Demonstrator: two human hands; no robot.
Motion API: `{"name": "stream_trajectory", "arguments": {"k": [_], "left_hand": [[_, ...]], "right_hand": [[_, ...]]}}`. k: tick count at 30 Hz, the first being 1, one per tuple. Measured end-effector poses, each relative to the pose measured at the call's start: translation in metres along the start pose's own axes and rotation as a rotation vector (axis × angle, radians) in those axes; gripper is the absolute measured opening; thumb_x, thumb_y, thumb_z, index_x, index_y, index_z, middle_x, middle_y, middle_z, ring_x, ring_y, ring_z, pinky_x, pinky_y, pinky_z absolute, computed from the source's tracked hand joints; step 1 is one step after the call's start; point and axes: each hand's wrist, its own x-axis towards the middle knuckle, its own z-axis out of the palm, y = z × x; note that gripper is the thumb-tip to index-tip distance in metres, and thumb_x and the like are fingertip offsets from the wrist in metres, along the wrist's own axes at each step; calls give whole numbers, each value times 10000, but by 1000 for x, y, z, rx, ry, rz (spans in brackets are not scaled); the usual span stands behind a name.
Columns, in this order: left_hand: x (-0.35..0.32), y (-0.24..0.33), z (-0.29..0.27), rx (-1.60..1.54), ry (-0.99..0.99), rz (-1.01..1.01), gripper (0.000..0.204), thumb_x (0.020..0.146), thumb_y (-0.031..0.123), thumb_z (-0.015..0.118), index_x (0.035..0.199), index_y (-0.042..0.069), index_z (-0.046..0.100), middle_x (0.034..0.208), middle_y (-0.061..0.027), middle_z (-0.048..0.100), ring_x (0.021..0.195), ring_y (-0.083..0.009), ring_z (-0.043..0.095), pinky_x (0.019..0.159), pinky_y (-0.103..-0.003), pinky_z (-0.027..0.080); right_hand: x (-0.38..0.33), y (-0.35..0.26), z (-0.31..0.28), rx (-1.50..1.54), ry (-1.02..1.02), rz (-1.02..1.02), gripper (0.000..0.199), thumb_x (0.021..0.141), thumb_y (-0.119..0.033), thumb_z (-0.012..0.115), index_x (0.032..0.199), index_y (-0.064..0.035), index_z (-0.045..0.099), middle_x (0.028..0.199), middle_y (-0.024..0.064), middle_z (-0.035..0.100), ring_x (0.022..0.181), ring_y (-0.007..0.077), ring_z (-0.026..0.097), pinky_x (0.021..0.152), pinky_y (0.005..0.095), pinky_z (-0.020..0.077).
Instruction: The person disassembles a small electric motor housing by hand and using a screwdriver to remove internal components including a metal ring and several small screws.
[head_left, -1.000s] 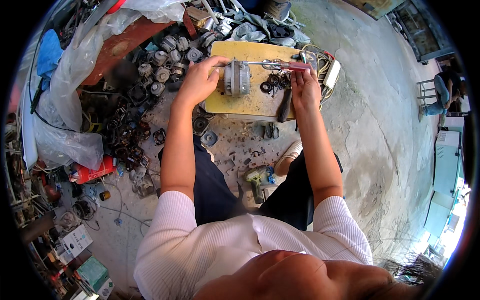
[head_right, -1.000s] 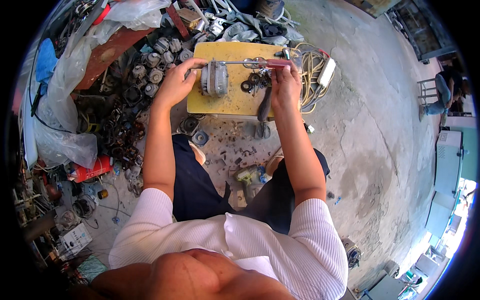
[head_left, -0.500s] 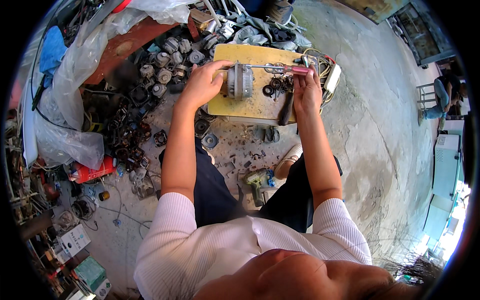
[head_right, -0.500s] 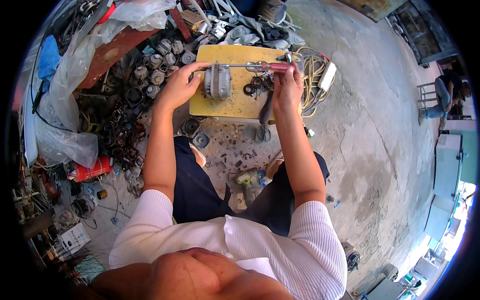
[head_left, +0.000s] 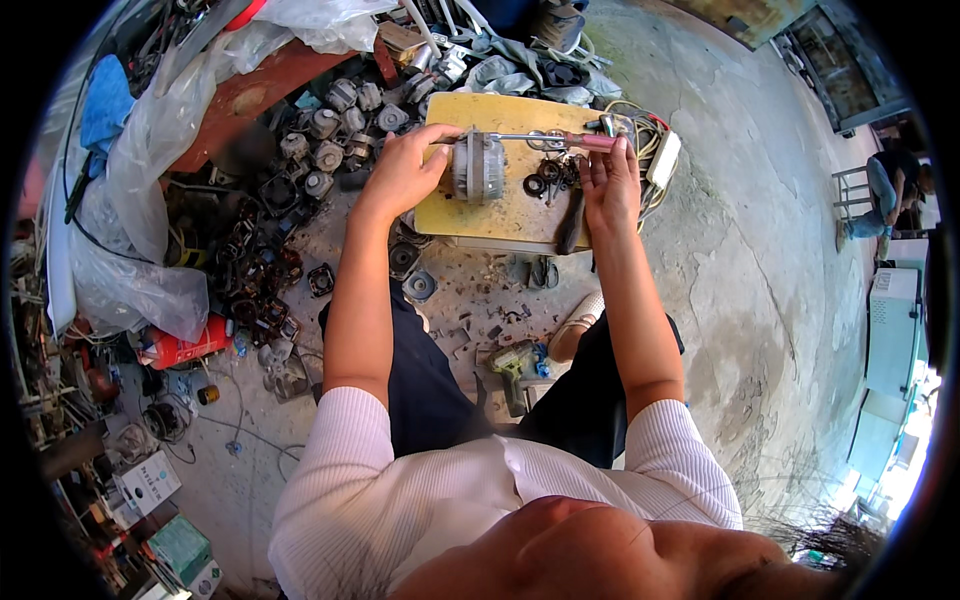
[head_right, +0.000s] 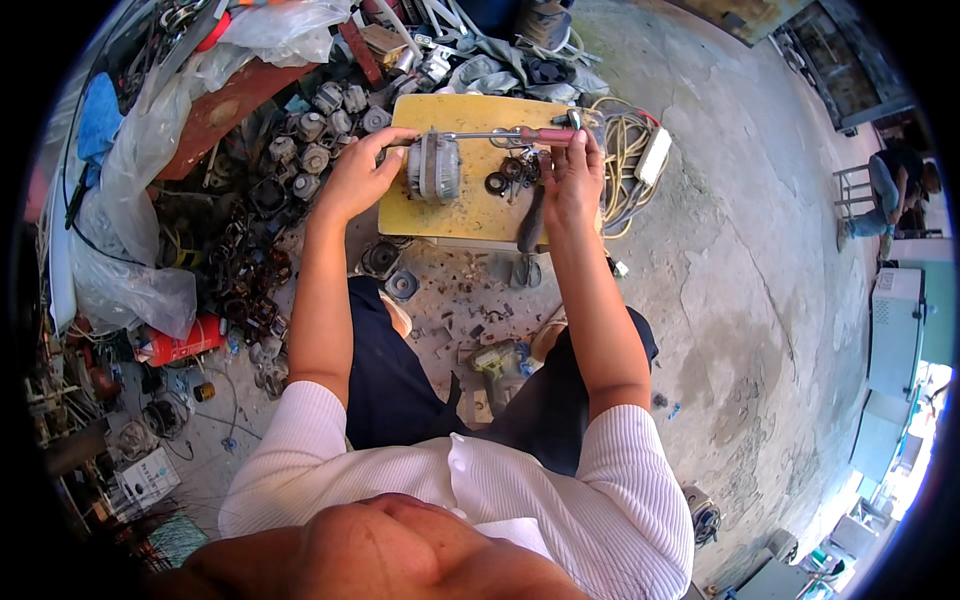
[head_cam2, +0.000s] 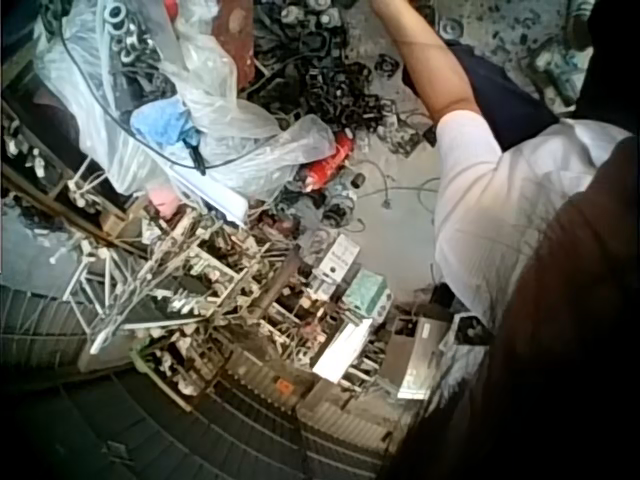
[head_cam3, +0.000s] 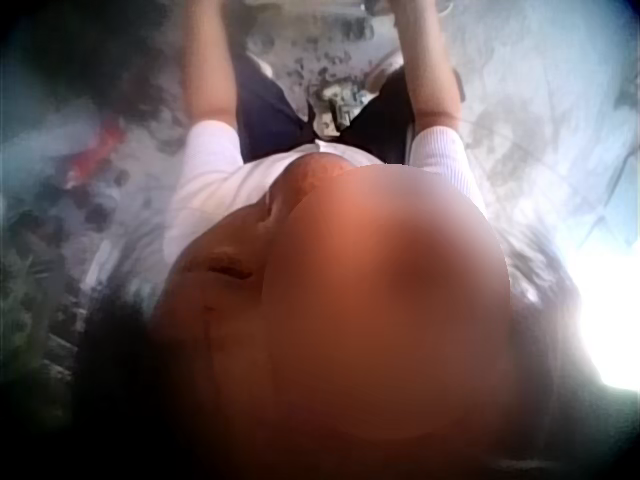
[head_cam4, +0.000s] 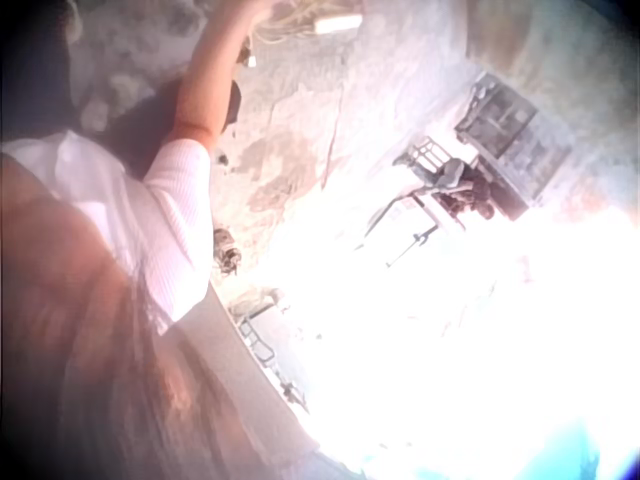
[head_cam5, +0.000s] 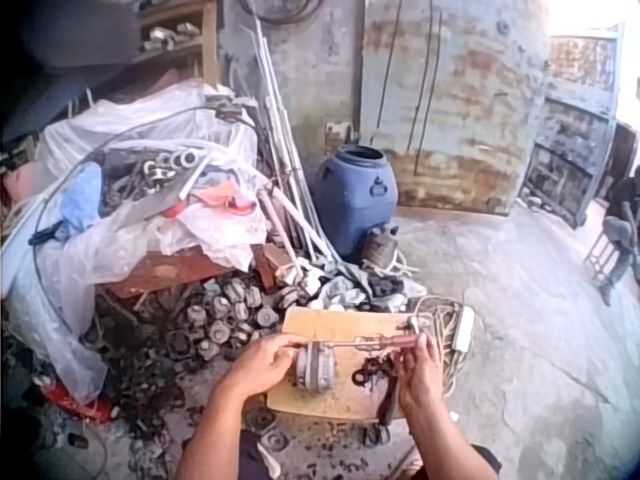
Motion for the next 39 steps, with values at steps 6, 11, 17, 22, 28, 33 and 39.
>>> {"name": "stream_trajectory", "arguments": {"k": [6,11,17,22,28,33,39], "left_hand": [[2,1,4,-110,72,-18,286,950,134,542,1218,90,629,1129,-147,694,1073,-319,656,917,-386,486],[3,1,2,-43,49,4,288,953,212,573,1193,71,645,1064,-155,708,1027,-309,672,873,-377,499],[6,-3,4,-93,46,-101,362,966,358,581,1164,66,660,1041,-136,716,981,-290,683,831,-372,505],[12,7,7,-179,92,-158,377,953,395,601,1107,55,656,1030,-112,707,984,-256,671,835,-351,492],[19,-9,16,-230,66,-156,385,941,400,621,1096,49,649,1025,-108,697,964,-209,648,840,-334,473],[24,-7,23,-308,97,-244,401,951,399,614,1082,22,650,1003,-104,694,929,-186,631,838,-326,466],[32,-16,29,-353,123,-215,468,910,441,641,1017,-13,677,953,-158,710,876,-270,679,791,-363,499]], "right_hand": [[12,9,-12,72,-58,-44,234,1007,-201,561,1224,-118,534,1137,84,624,1065,198,610,968,398,499],[18,11,-19,50,-144,-55,271,1001,-197,572,1258,-128,517,1141,45,617,1063,187,615,955,391,506],[-1,3,0,-12,-26,-32,292,1005,-181,561,1276,-95,495,1196,76,612,1116,225,612,977,424,515],[14,12,-15,35,-137,-83,325,992,-199,586,1288,-106,486,1191,93,613,1118,240,615,975,431,524],[7,6,-9,82,-134,-42,345,985,-183,595,1299,-104,476,1189,102,611,1105,253,621,959,438,539],[8,4,-12,25,-125,-50,351,988,-187,589,1311,-110,474,1185,98,614,1110,255,620,948,437,544],[5,3,-11,10,-133,-38,349,998,-210,574,1321,-116,480,1174,88,624,1085,242,636,920,420,561]]}}
